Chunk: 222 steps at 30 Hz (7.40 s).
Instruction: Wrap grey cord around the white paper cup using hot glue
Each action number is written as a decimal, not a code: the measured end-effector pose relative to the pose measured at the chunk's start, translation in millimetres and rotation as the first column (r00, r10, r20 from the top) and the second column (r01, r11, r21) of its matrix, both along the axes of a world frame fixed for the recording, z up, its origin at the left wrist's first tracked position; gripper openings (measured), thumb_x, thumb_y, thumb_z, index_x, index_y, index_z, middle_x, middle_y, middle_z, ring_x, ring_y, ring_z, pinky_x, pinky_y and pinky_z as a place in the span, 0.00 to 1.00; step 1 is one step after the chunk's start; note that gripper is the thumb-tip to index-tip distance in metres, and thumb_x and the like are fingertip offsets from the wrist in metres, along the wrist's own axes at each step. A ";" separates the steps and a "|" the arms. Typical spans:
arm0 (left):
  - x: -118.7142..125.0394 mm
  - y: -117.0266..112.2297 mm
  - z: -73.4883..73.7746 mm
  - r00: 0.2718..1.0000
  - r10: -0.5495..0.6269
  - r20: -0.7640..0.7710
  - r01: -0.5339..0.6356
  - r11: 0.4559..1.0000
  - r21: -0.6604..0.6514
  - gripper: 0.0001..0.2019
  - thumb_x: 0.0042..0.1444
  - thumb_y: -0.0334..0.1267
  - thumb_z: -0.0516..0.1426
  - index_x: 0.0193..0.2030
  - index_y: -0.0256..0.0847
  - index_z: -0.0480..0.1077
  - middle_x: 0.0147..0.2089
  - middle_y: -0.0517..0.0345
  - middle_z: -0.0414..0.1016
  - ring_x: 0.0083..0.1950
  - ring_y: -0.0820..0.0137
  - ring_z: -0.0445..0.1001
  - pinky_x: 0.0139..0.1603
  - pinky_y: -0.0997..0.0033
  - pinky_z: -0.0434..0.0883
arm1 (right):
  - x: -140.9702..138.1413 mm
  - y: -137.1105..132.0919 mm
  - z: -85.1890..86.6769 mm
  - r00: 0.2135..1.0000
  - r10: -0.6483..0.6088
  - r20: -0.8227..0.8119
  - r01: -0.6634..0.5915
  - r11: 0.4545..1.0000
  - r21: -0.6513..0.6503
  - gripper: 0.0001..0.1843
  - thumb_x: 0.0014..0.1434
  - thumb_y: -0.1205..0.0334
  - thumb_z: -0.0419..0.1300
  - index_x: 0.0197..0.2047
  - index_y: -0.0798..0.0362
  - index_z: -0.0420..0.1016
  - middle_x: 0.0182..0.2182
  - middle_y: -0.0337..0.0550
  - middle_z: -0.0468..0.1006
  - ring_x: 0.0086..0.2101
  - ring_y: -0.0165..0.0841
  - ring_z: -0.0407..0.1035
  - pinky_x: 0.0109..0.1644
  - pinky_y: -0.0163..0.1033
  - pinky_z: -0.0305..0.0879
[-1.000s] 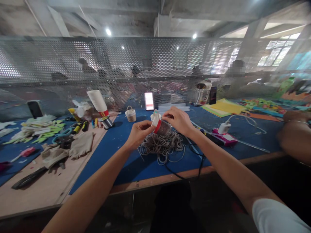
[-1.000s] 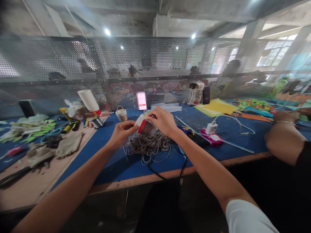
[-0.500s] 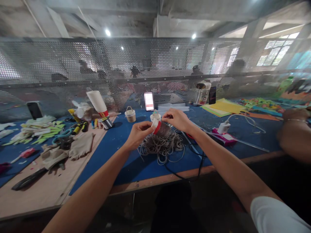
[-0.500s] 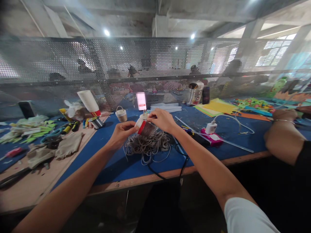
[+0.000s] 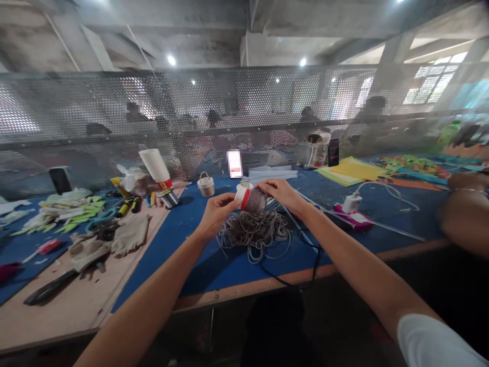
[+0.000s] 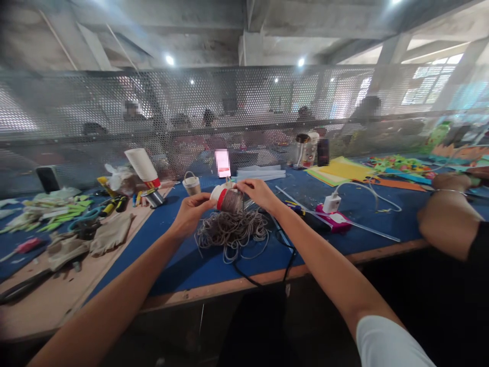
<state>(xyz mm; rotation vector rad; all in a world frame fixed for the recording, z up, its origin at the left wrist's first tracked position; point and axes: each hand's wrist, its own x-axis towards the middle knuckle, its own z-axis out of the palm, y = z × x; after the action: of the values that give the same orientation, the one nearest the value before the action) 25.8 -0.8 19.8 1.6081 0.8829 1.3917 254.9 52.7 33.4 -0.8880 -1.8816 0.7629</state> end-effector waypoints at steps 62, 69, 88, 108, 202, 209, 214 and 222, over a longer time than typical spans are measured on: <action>5.6 -9.1 3.7 0.997 -0.079 0.015 0.080 0.996 -0.026 0.09 0.49 0.41 0.68 0.32 0.37 0.79 0.30 0.59 0.78 0.29 0.75 0.71 0.35 0.75 0.68 | -17.2 -33.9 8.5 0.979 -0.186 -0.087 0.198 0.970 0.144 0.06 0.59 0.58 0.63 0.34 0.51 0.74 0.29 0.37 0.79 0.30 0.30 0.74 0.38 0.37 0.67; 3.3 -6.3 -0.3 0.995 -0.098 0.028 0.099 0.995 -0.019 0.09 0.50 0.41 0.68 0.34 0.37 0.80 0.31 0.57 0.79 0.30 0.74 0.72 0.35 0.74 0.69 | -20.0 -31.8 7.3 0.981 -0.180 -0.076 0.188 0.975 0.116 0.05 0.58 0.60 0.63 0.33 0.52 0.76 0.30 0.38 0.79 0.29 0.29 0.71 0.37 0.36 0.66; 4.2 -1.8 -4.5 1.000 -0.028 0.007 0.029 0.998 -0.049 0.10 0.50 0.42 0.67 0.33 0.38 0.81 0.32 0.57 0.80 0.32 0.72 0.72 0.37 0.73 0.69 | -21.4 -14.6 -7.5 0.970 -0.168 -0.173 0.145 0.980 -0.137 0.12 0.54 0.54 0.64 0.33 0.55 0.82 0.31 0.41 0.83 0.35 0.36 0.75 0.45 0.39 0.67; 4.8 -0.9 -5.2 0.989 -0.039 0.140 0.054 0.993 -0.108 0.12 0.49 0.43 0.69 0.38 0.38 0.81 0.36 0.54 0.80 0.34 0.72 0.73 0.39 0.71 0.69 | -3.9 -45.1 -6.9 0.972 -0.207 -0.114 0.226 0.956 0.188 0.08 0.59 0.57 0.64 0.39 0.51 0.77 0.38 0.43 0.80 0.40 0.34 0.74 0.50 0.40 0.68; 0.4 7.9 -5.2 0.965 0.249 0.077 -0.254 0.966 0.056 0.12 0.51 0.40 0.65 0.40 0.36 0.81 0.36 0.55 0.82 0.36 0.70 0.75 0.41 0.69 0.71 | -5.3 -66.3 -34.5 0.946 -0.317 0.068 0.280 0.904 0.324 0.17 0.64 0.45 0.58 0.40 0.51 0.77 0.29 0.43 0.78 0.30 0.36 0.72 0.36 0.38 0.65; -2.1 9.9 -7.7 0.962 0.273 0.030 -0.275 0.957 0.098 0.12 0.52 0.42 0.65 0.39 0.36 0.80 0.37 0.54 0.82 0.36 0.69 0.75 0.41 0.70 0.71 | -4.5 -62.9 -37.1 0.925 -0.362 0.116 0.287 0.865 0.411 0.17 0.65 0.45 0.57 0.40 0.51 0.75 0.34 0.45 0.79 0.36 0.41 0.74 0.39 0.41 0.65; -2.3 10.0 -8.5 0.956 0.291 0.028 -0.292 0.948 0.127 0.12 0.52 0.43 0.65 0.39 0.36 0.80 0.38 0.54 0.82 0.37 0.68 0.75 0.42 0.69 0.71 | -3.5 -65.1 -35.3 0.927 -0.354 0.128 0.265 0.855 0.447 0.15 0.66 0.46 0.57 0.38 0.50 0.72 0.35 0.44 0.76 0.35 0.38 0.71 0.39 0.40 0.65; -2.5 9.2 -6.6 0.958 0.285 0.030 -0.286 0.950 0.126 0.12 0.53 0.42 0.65 0.40 0.36 0.81 0.39 0.53 0.82 0.38 0.68 0.76 0.44 0.67 0.71 | -3.6 -65.9 -37.4 0.921 -0.362 0.146 0.260 0.848 0.461 0.16 0.66 0.46 0.56 0.37 0.50 0.69 0.34 0.42 0.73 0.34 0.36 0.69 0.38 0.39 0.62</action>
<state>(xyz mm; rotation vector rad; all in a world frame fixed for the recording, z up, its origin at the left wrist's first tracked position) 23.3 8.4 13.1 1.6122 1.0713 1.6868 251.4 -13.2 -4.0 -0.9862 -1.9274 0.0284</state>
